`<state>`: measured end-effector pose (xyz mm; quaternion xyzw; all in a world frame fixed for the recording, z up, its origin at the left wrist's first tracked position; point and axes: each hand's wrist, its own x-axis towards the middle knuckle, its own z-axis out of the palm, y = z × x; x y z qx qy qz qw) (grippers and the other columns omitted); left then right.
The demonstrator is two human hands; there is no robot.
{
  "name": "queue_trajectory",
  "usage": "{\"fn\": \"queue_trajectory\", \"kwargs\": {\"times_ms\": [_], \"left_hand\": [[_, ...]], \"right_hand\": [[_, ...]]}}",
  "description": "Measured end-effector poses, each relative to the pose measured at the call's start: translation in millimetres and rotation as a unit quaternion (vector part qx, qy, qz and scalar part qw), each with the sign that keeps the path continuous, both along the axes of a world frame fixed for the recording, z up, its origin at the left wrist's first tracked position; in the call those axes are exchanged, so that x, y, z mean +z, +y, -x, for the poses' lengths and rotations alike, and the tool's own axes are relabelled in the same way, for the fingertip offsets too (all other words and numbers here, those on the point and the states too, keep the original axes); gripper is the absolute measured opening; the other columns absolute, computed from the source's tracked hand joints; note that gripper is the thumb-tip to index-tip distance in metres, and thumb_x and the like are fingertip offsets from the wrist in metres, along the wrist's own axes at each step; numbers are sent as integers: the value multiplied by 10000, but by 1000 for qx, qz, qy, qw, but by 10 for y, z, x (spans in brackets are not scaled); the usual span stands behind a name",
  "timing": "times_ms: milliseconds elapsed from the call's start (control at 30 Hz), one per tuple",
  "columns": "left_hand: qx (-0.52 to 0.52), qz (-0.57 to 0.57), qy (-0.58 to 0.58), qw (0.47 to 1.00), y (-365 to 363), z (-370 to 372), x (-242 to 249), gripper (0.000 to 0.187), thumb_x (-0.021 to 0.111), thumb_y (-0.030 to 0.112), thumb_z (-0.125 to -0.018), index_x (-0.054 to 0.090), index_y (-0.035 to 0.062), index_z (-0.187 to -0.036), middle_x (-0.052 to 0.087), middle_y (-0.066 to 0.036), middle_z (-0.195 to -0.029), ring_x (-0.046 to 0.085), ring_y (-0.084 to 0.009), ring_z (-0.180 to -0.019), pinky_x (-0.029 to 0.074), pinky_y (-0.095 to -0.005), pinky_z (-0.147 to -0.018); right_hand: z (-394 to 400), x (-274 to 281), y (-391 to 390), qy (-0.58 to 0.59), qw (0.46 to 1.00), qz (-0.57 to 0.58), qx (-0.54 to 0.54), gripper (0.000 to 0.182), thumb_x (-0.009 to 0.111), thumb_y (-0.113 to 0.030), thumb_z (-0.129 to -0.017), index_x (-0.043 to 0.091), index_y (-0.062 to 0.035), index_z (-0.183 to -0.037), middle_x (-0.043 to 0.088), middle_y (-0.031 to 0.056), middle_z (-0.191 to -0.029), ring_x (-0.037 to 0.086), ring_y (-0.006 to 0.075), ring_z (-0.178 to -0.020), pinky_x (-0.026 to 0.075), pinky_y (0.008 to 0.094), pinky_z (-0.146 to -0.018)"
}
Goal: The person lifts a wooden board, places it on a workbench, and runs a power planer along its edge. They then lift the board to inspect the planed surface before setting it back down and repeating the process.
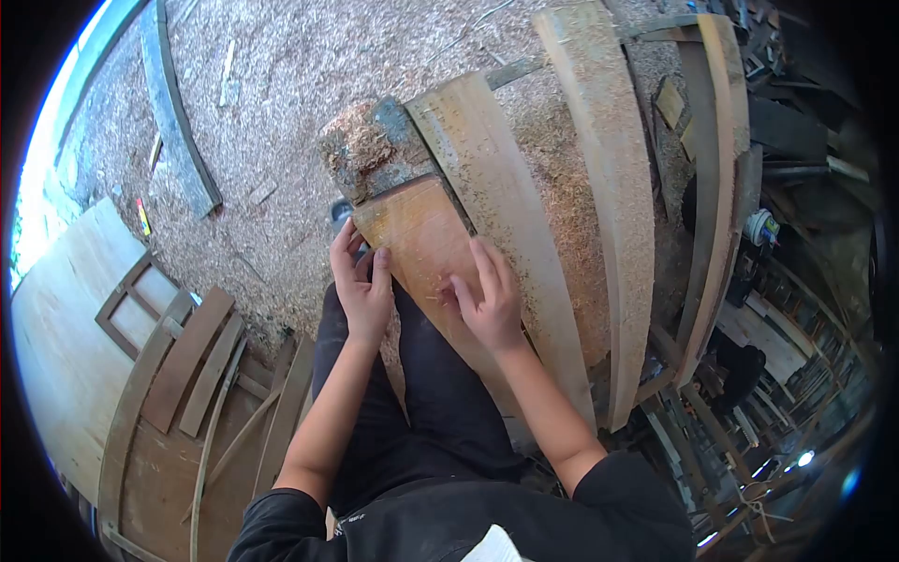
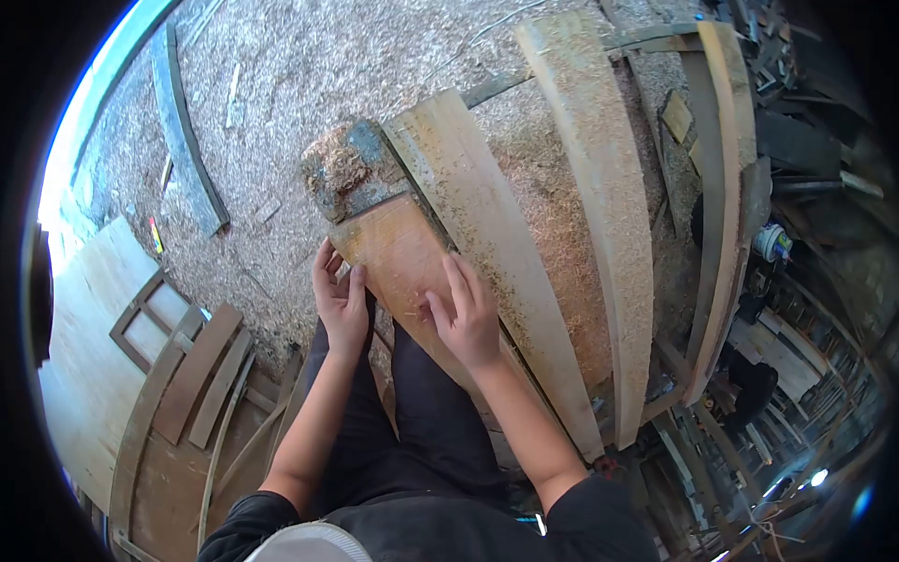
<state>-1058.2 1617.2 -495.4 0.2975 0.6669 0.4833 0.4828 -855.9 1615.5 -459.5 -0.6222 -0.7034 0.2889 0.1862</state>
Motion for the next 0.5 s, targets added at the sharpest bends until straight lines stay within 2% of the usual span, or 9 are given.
{"fn": "queue_trajectory", "kwargs": {"times_ms": [33, 100, 167, 300, 367, 400, 433, 467, 500], "left_hand": [[4, 36, -65, 997, 21, 43, 46, 612, 647, -9, -1061, 371, -16, -1607, 524, -142, -1513, 541, -228, -1383, 482, -380, -1151], [-8, 16, -45, 999, 43, 92, 27, 602, 689, 6, -1044, 404, -8, -1574, 545, -140, -1492, 564, -226, -1358, 516, -362, -1114], [-51, 36, 3, 998, 48, 144, 34, 590, 700, 14, -1039, 418, -3, -1557, 542, -145, -1494, 571, -228, -1349, 548, -354, -1073], [-58, 35, -3, 998, 42, 163, 1, 570, 706, 37, -1042, 433, -2, -1541, 546, -146, -1488, 583, -229, -1327, 580, -346, -1014], [-83, 18, 24, 996, -6, 203, 21, 558, 692, 53, -1055, 438, 1, -1550, 541, -145, -1497, 581, -229, -1330, 599, -341, -980], [-102, -3, 59, 993, -49, 245, 19, 590, 711, 61, -1034, 452, 16, -1561, 537, -163, -1505, 583, -279, -1345, 583, -391, -1017], [-113, -17, 58, 992, -81, 310, 51, 590, 711, 61, -1034, 452, 16, -1561, 537, -163, -1505, 583, -279, -1345, 583, -391, -1017], [-171, -62, 186, 965, -119, 382, 106, 616, 723, 60, -1015, 455, 29, -1569, 532, -172, -1514, 583, -316, -1353, 565, -422, -1041], [-223, -108, 311, 917, -159, 447, 171, 642, 735, 59, -996, 458, 41, -1576, 528, -180, -1523, 583, -353, -1361, 547, -453, -1065]], "right_hand": [[-20, -11, -203, -1, 1000, -9, -6, 680, 787, -173, -960, 517, -11, -1563, 621, 215, -1460, 646, 404, -1276, 534, 470, -1066], [-8, -48, -500, -66, 997, -26, -32, 663, 767, -239, -981, 528, -32, -1564, 586, 218, -1499, 645, 408, -1241, 516, 485, -1061], [10, -144, -604, -83, 995, -45, -38, 651, 744, -271, -999, 527, -40, -1568, 569, 217, -1518, 639, 410, -1236, 513, 491, -1052], [-5, -264, -673, -104, 991, -70, -37, 648, 688, -358, -1035, 516, -57, -1583, 559, 212, -1533, 630, 415, -1222, 516, 501, -1013], [-1, -197, -765, -93, 993, -50, -58, 656, 709, -340, -1024, 515, -52, -1581, 547, 211, -1541, 600, 429, -1264, 500, 511, -1047], [1, -187, -808, -95, 991, -67, -71, 636, 710, -318, -1023, 525, -53, -1570, 537, 211, -1548, 586, 428, -1285, 487, 517, -1069], [20, -171, -862, -95, 988, -87, -86, 617, 712, -297, -1021, 536, -53, -1560, 527, 212, -1554, 572, 426, -1306, 474, 523, -1091], [44, -109, -979, -98, 985, -100, -104, 617, 712, -297, -1021, 536, -53, -1560, 527, 212, -1554, 572, 426, -1306, 474, 523, -1091], [63, -35, -1164, -117, 978, -114, -131, 611, 721, -284, -1012, 543, -56, -1550, 519, 217, -1557, 558, 430, -1323, 460, 532, -1111]]}}
